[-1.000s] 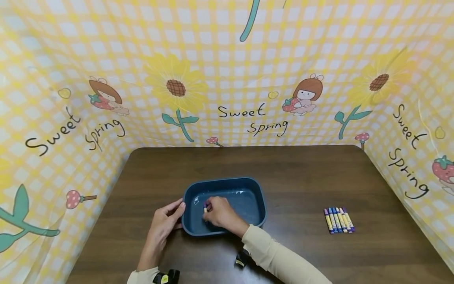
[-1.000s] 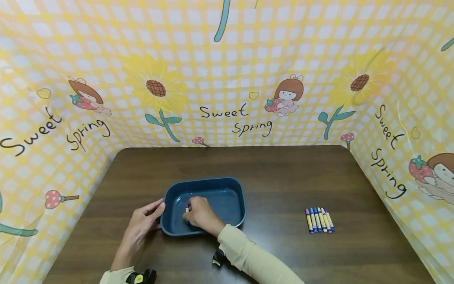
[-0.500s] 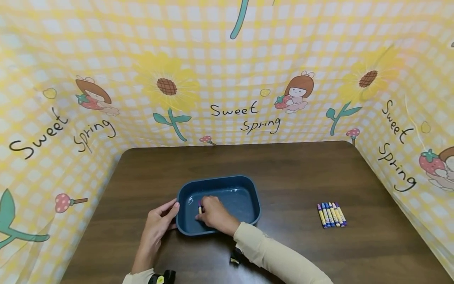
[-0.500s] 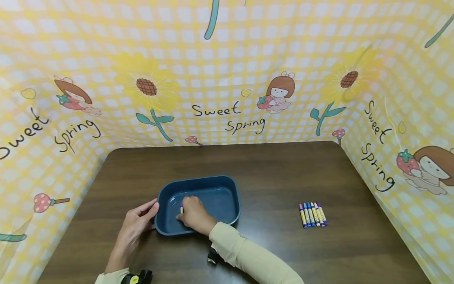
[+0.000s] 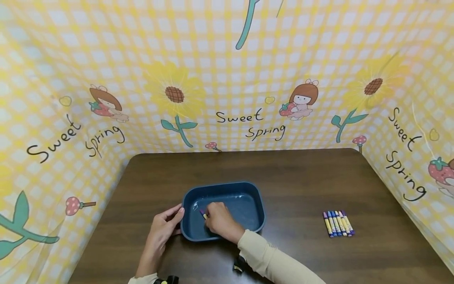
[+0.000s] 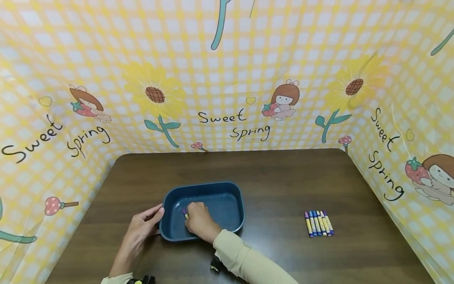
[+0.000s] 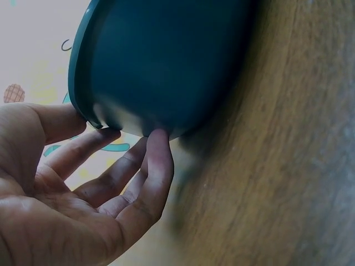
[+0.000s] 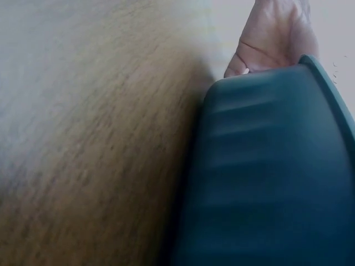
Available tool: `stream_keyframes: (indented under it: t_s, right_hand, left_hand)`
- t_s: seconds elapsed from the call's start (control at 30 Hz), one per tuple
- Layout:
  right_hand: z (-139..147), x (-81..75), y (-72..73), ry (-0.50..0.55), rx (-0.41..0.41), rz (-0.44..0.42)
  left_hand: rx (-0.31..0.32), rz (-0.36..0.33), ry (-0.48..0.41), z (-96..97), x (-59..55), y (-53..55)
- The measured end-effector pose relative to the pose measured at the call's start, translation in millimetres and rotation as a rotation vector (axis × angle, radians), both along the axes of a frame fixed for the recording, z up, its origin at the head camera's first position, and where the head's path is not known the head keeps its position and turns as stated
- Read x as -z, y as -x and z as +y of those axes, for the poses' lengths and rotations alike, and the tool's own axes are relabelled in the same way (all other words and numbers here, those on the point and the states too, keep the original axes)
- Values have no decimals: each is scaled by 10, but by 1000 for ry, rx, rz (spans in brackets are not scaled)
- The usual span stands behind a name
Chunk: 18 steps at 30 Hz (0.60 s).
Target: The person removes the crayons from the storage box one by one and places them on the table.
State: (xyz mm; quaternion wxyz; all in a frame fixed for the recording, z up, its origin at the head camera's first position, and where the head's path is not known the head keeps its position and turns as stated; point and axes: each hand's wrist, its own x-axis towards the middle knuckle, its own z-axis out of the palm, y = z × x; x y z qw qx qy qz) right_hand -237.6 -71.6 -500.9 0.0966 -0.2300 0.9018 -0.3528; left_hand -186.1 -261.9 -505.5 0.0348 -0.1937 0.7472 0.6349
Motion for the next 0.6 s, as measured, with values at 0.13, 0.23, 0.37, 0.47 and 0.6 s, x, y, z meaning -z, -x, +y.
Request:
stream_keyframes:
  t_s: [0.13,0.23,0.37,0.47,0.6]
  right_hand:
    - [12,5,15,-21,26,-3]
    - [29,-22,46,-10,50,-44]
    - [65,-69,70,97,103,-176]
    - [115,-102,81,195,136,-276]
    - [204,-141,102,309,159,-368]
  left_hand:
    - [9,-1,1,10,2,-7]
    - [22,-8,20,4,-6,-9]
    - [45,-14,50,-13,-21,-14]
    - [48,-24,54,-19,-28,-14]
    - [45,-27,53,-20,-27,-18]
